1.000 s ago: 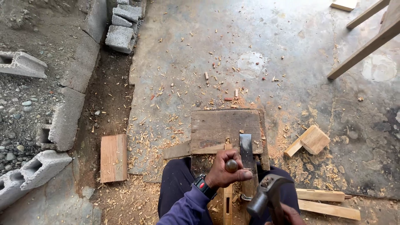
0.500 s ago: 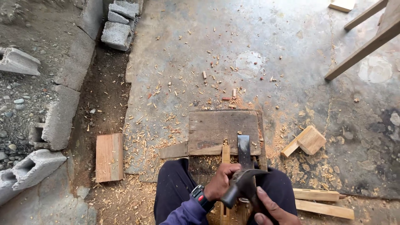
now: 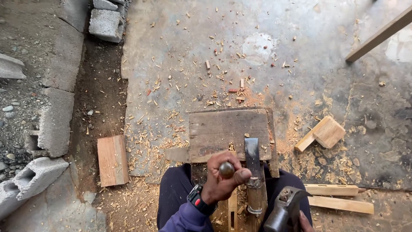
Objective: The person sits on the ground and uses a hammer to strike a chisel, carving a small wooden block placed on a larger wooden board. The person repeatedly adjusts the chisel and strikes it to shape the wood.
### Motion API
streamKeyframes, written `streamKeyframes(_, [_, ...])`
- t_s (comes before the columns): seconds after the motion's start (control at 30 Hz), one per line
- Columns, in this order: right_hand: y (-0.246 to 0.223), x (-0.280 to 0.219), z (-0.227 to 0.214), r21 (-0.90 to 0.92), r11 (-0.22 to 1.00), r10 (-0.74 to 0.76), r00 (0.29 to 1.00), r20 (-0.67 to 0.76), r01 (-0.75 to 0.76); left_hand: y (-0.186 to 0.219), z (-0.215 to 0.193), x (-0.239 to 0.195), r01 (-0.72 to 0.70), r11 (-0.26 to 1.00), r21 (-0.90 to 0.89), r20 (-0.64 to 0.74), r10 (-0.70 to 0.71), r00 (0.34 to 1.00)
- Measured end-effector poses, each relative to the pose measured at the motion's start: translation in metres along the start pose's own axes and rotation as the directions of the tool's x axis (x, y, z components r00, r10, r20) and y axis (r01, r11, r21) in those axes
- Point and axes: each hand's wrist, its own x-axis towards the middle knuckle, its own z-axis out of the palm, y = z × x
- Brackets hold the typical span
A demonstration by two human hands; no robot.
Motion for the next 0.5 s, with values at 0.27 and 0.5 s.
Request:
streamKeyframes(0.27, [0.020, 0.003, 0.001, -0.017, 0.996, 0.084, 0.992, 0.095, -0.083, -0.019, -0.002, -0.015, 0.237, 0.971, 0.043, 0.010, -0.237, 0.971])
streamKeyframes(0.5, [-0.059, -0.091, 0.096, 0.077, 0.920, -0.385, 0.852, 0.354, 0.384, -0.004, 0.016, -0.009, 0.156, 0.938, 0.309, 0.043, -0.177, 0.983])
